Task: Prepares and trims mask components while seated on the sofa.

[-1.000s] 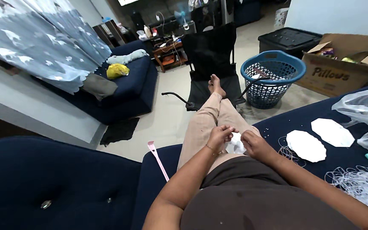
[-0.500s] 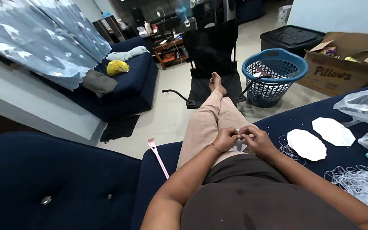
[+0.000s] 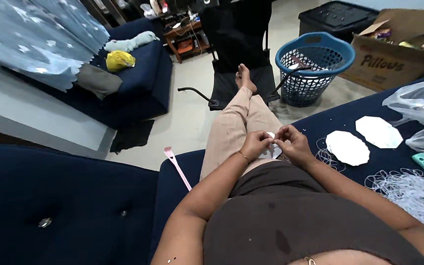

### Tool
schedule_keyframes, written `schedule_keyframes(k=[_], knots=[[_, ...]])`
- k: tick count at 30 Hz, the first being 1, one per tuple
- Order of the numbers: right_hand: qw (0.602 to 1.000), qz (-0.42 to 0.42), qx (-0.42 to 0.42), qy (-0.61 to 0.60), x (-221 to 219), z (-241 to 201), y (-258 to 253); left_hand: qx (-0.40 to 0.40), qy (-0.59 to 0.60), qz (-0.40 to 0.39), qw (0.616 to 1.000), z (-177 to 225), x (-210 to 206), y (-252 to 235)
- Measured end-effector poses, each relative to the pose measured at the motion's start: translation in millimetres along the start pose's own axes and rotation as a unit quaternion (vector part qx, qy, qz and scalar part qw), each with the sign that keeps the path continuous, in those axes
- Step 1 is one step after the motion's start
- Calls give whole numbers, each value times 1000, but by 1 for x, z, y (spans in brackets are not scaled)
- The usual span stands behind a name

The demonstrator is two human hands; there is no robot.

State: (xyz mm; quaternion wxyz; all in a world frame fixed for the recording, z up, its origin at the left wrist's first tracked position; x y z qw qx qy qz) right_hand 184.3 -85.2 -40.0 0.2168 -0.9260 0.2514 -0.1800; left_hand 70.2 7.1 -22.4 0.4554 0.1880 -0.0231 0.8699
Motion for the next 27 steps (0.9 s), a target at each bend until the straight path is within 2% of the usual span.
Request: schedule_keyframes(k=[4, 10, 14, 19, 22, 27], knots=[[995, 21, 67, 73, -2, -9, 3, 5, -16, 13, 1000, 0, 1, -3], [968, 30, 166, 188, -7, -21, 5, -1, -127, -2, 992, 9, -1, -2], [962, 24, 156, 222, -9, -22, 5, -17, -224, 6, 975, 14, -5, -1], [979, 19, 86, 182, -6, -14, 2, -147, -276, 49, 949, 23, -8, 8], [985, 36, 91, 144, -3, -14, 3, -229, -263, 67, 935, 23, -8, 9], [982, 48, 128, 133, -2, -20, 7, -223, -244, 21, 944, 22, -9, 7]])
Point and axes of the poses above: each hand's wrist, its own y-axis away from the middle knuckle, its own x-axis out of the back of the hand, z = x × y, the point moved 7 cm from there along -y, towards the middle knuckle, and after that the axes turned 2 degrees about -x, right-handed, at the moved point
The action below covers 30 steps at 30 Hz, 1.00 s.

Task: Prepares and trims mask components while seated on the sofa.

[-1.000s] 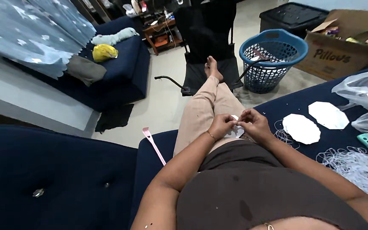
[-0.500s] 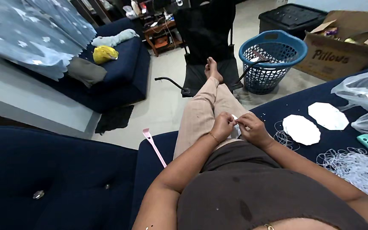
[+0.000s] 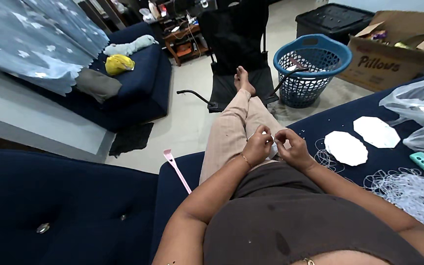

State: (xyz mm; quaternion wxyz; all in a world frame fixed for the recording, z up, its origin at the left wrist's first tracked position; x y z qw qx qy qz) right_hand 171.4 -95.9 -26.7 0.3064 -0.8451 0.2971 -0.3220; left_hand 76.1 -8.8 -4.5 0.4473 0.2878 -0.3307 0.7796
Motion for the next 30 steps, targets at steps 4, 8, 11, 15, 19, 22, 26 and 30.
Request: schedule_keyframes(k=[4, 8, 11, 15, 19, 22, 26, 30], knots=[[999, -8, -17, -46, -1, 6, 1, 2, 67, 18, 998, -5, 4, 2], [988, -27, -64, -139, -3, 12, 0, 25, 190, 28, 981, -11, 8, 4], [972, -32, -104, -207, -4, 15, 0, 59, 273, 8, 960, -17, 5, 4], [975, -27, -117, -187, -2, 18, 3, 104, 311, 9, 945, -21, 2, 4], [990, -29, -70, -118, -1, 13, 4, 129, 288, 30, 949, -24, 4, 5], [998, -32, -22, -58, 0, 5, 3, 136, 275, 33, 951, -25, 4, 5], [998, -20, 46, 45, -1, -5, 0, 127, 246, 22, 961, -22, 4, 5], [990, -27, 81, 115, -2, -13, -2, 141, 210, 3, 967, -20, 4, 4]])
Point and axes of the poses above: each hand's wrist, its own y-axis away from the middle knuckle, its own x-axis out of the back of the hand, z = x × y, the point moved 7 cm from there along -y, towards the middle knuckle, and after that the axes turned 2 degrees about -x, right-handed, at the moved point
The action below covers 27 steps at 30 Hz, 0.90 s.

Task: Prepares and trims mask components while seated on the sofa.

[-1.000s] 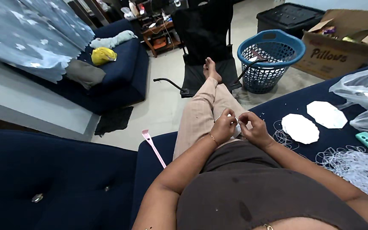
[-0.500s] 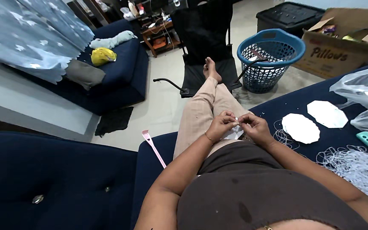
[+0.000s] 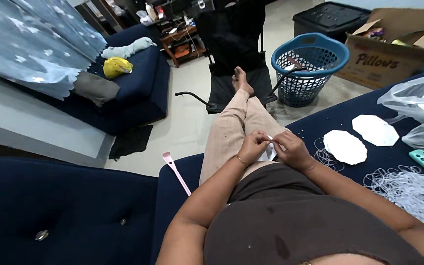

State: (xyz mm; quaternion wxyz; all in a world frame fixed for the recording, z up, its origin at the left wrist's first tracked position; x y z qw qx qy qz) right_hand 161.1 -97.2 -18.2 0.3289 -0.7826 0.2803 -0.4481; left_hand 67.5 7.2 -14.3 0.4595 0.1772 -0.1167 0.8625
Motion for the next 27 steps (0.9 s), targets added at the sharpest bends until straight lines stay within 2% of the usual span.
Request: schedule_keyframes(k=[3, 5, 8, 10, 12, 14, 17, 18, 20, 23, 27], knots=[[999, -14, -37, -24, -4, 7, 2, 7, -40, -1, 999, 2, 0, -1], [984, -53, -121, -122, -9, 17, 6, 8, -66, 0, 998, 2, 1, -2], [912, -120, -214, -330, -12, 18, 7, 30, -112, -3, 993, 1, 6, -3], [856, -158, -207, -447, -10, 9, 4, 28, -138, -3, 990, 2, 6, -3], [832, -184, -169, -495, -5, 0, 1, 12, -144, -3, 990, 5, 4, -3], [850, -172, -164, -471, -2, 1, 1, -7, -139, -6, 990, 7, 0, -2], [921, -112, -217, -304, 1, 19, 2, -62, -93, 1, 994, 13, -1, 2], [924, -125, -246, -266, 0, 24, 2, -87, -65, 8, 994, 16, -1, 5], [893, -165, -319, -272, -1, 25, 2, -126, -7, 10, 992, 19, 0, 9], [856, -176, -355, -331, -2, 17, 2, -166, 51, -9, 985, 20, -1, 11], [868, -115, -383, -295, 10, 37, 4, -203, 50, -4, 978, 19, 2, 13]])
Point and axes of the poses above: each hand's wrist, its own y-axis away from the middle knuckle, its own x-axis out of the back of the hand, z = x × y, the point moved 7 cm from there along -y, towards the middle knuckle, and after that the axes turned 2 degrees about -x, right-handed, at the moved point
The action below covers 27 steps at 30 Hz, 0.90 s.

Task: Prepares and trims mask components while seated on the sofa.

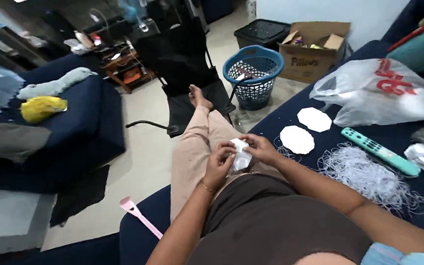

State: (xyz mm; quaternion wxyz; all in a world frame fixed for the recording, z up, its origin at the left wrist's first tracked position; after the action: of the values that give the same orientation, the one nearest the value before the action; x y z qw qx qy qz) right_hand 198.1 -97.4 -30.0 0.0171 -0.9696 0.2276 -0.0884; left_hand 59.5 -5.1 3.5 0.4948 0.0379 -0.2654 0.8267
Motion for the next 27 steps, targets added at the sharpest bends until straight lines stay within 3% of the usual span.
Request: schedule_keyframes(k=[3, 6, 10, 13, 16, 19, 23, 27], knots=[[996, 90, -9, 29, 57, 17, -4, 10, -1, 31, 999, -5, 10, 2], [973, 198, -26, 114, 146, 37, 10, 29, 4, 42, 999, -11, 16, 3], [881, 345, -161, 280, 239, 62, 57, 37, -4, 31, 999, -12, 15, 2], [857, 305, -188, 370, 235, 58, 73, 48, 0, 22, 999, -13, 12, 0], [891, 159, -210, 369, 190, 67, 54, 70, -2, 37, 997, -18, 14, 3], [873, 64, -269, 403, 154, 81, 42, 72, -7, 48, 996, -20, 18, 4], [849, 58, -286, 440, 152, 83, 44, 76, -8, 49, 996, -20, 18, 5], [875, 73, -248, 408, 160, 66, 44, 81, -1, 53, 995, -19, 18, 4]])
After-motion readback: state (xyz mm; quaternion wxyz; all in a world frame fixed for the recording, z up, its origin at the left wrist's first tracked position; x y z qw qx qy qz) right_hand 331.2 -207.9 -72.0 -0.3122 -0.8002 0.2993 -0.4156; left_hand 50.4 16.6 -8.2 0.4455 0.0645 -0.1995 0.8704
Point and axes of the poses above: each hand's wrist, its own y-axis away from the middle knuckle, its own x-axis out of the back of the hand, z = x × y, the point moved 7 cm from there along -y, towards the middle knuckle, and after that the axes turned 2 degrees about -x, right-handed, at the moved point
